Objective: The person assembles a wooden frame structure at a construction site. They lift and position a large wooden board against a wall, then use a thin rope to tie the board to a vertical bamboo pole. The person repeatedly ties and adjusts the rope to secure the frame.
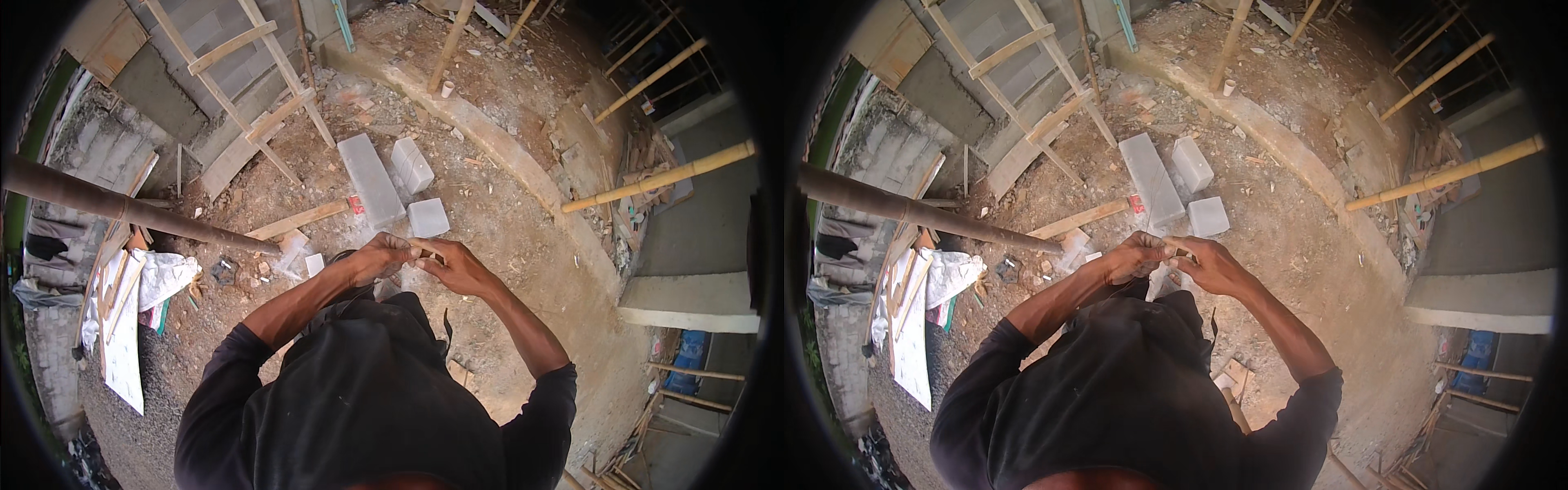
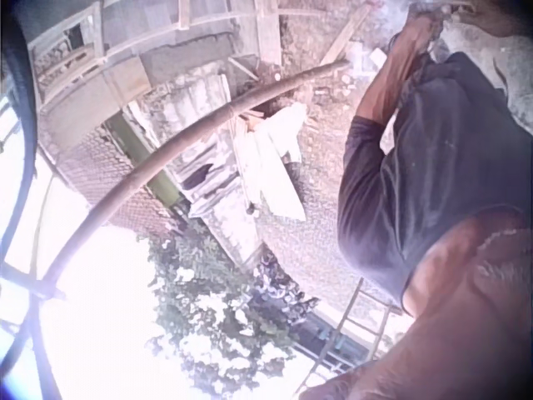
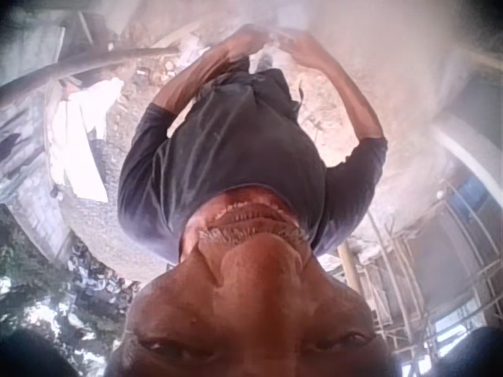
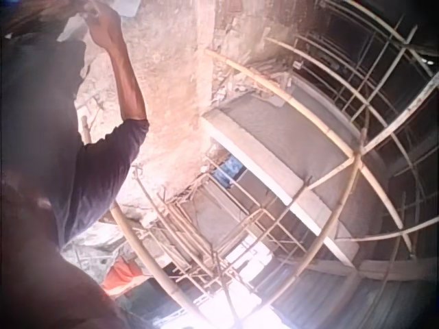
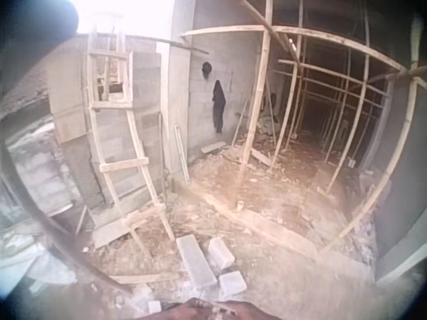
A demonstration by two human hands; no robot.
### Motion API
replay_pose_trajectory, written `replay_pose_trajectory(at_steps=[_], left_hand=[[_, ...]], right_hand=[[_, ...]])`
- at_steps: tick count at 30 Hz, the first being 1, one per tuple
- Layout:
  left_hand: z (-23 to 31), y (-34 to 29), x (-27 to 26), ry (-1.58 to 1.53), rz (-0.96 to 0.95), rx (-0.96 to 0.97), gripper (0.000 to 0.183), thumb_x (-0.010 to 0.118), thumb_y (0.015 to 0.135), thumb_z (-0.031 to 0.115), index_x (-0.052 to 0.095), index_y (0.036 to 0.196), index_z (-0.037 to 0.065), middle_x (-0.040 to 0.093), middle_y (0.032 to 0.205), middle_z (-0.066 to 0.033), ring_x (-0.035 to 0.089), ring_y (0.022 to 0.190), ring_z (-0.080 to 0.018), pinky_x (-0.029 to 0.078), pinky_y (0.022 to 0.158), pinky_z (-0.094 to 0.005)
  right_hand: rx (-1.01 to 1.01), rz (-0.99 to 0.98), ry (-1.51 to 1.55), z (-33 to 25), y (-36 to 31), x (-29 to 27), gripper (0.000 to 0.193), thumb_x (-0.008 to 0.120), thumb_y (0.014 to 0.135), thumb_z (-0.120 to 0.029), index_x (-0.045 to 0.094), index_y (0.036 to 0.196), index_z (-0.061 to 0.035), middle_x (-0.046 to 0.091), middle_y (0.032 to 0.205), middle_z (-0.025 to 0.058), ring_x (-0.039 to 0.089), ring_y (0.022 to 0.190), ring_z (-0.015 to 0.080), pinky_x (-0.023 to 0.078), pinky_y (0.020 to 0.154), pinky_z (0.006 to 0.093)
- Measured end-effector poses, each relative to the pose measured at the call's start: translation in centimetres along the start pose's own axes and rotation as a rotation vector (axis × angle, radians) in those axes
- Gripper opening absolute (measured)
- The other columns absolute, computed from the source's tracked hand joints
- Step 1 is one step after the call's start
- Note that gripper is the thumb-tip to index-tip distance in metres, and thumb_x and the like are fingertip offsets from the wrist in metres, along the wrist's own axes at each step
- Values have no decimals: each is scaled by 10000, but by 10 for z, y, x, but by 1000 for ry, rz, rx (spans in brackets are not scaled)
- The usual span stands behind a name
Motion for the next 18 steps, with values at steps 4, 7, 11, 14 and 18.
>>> replay_pose_trajectory(at_steps=[4,7,11,14,18], left_hand=[[15,10,-29,-120,5,41,258,740,934,288,701,848,48,393,582,105,269,477,-30,184,434,-245],[27,14,-52,-241,61,56,153,727,918,178,698,874,35,416,590,100,283,479,-26,188,439,-240],[41,31,-80,-198,321,97,58,700,886,83,693,865,29,433,578,95,294,467,-25,201,441,-240],[62,43,-113,-172,366,176,77,690,901,88,694,859,23,469,594,92,331,490,-20,233,462,-231],[100,50,-163,90,422,383,92,685,913,79,709,872,1,619,712,40,490,638,-33,388,574,-240]], right_hand=[[-136,-74,-109,-3,46,-22,343,645,939,-144,661,1274,-70,694,1036,148,673,949,283,522,831,408],[-191,-60,-306,0,79,-30,287,629,934,-115,688,1207,-50,687,1015,138,677,938,316,536,823,429],[-472,32,-667,10,129,-25,260,607,921,-72,661,1152,34,631,939,131,687,817,299,571,661,411],[-670,66,-826,14,179,-32,287,612,871,-44,628,1138,62,582,872,132,681,781,276,570,598,390],[-742,51,-803,0,248,-44,258,592,876,-24,623,1118,59,575,859,137,671,761,287,570,598,393]])
Point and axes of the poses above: each hand's wrist, its own y-axis towards the middle knuckle, its own x-axis out of the palm, z = x × y, the point moved 1 cm from there along y, towards the middle knuckle
